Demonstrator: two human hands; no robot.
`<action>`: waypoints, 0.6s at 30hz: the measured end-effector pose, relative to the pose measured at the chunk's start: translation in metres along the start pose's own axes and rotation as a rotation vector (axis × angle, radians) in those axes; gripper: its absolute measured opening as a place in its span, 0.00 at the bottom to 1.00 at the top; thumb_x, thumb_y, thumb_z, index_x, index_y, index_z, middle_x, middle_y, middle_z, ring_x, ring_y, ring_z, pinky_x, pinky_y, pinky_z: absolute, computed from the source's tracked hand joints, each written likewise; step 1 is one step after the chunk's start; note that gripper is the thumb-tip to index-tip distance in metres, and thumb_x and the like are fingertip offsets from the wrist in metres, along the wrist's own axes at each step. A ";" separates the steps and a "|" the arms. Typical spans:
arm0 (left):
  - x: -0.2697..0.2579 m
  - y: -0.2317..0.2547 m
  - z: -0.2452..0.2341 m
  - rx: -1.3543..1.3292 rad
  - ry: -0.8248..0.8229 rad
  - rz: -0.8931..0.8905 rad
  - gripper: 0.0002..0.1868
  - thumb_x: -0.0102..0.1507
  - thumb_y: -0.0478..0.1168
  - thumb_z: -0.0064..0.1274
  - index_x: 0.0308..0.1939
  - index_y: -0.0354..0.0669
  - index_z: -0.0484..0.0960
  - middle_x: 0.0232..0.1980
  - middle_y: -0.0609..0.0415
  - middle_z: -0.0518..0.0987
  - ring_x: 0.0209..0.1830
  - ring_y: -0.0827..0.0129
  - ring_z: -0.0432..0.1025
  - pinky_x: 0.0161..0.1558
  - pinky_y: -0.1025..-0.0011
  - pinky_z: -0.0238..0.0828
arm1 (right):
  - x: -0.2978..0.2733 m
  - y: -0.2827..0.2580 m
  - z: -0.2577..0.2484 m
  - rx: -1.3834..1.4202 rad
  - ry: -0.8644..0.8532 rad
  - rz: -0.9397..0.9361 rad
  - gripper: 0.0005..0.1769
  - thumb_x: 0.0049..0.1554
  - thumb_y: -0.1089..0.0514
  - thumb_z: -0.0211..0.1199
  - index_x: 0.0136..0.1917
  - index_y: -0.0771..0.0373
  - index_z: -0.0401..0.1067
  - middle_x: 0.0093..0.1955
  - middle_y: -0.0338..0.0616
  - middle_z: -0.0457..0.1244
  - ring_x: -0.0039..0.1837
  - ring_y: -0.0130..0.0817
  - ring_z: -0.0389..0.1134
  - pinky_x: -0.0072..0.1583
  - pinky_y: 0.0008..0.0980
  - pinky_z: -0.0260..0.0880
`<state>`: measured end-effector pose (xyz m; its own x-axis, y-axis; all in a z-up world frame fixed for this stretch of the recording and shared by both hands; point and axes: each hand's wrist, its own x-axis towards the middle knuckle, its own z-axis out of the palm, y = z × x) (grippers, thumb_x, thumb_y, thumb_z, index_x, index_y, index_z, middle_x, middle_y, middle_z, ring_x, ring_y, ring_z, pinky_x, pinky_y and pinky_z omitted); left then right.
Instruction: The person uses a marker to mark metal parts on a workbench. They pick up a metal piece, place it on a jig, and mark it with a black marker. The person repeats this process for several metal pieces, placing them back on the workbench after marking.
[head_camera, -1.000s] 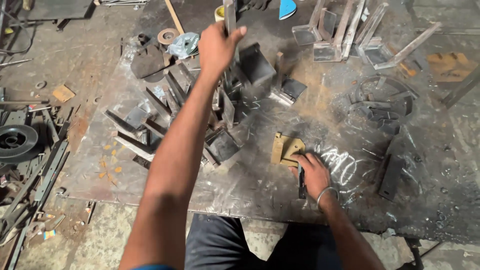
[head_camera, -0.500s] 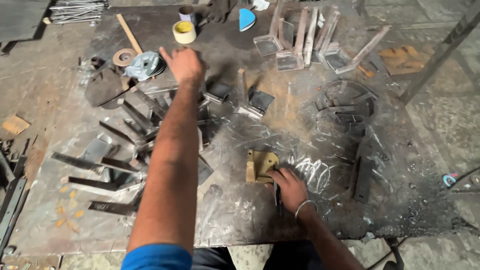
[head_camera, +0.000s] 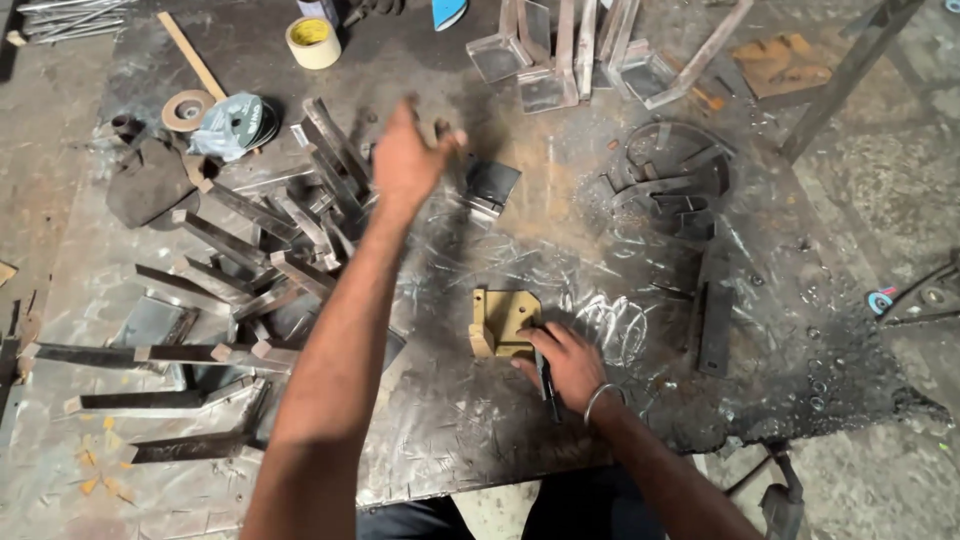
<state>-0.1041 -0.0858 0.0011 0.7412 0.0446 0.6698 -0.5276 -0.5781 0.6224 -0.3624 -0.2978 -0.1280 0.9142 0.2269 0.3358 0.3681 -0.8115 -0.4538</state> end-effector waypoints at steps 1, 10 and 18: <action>-0.001 -0.016 0.017 0.113 -0.123 -0.044 0.33 0.58 0.50 0.67 0.59 0.34 0.73 0.48 0.36 0.82 0.45 0.43 0.78 0.47 0.53 0.74 | 0.000 0.002 0.002 -0.004 0.020 -0.006 0.23 0.54 0.44 0.69 0.58 0.56 0.74 0.50 0.46 0.64 0.49 0.47 0.70 0.47 0.44 0.72; 0.061 -0.054 0.021 0.647 -0.323 -0.076 0.09 0.62 0.43 0.56 0.40 0.43 0.85 0.40 0.41 0.85 0.44 0.48 0.79 0.57 0.52 0.67 | -0.001 0.003 0.007 0.010 0.125 -0.015 0.23 0.52 0.44 0.71 0.56 0.55 0.75 0.50 0.47 0.66 0.49 0.52 0.71 0.49 0.46 0.72; 0.055 -0.065 0.003 0.832 -0.177 -0.086 0.12 0.64 0.43 0.52 0.45 0.43 0.86 0.49 0.41 0.83 0.57 0.50 0.74 0.71 0.45 0.46 | -0.001 0.005 0.003 0.071 0.097 0.003 0.21 0.53 0.46 0.71 0.56 0.55 0.74 0.51 0.46 0.67 0.50 0.51 0.71 0.49 0.46 0.73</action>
<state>-0.0280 -0.0486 -0.0038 0.8552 0.0280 0.5176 -0.0413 -0.9917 0.1219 -0.3613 -0.3006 -0.1328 0.8959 0.1681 0.4112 0.3794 -0.7710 -0.5114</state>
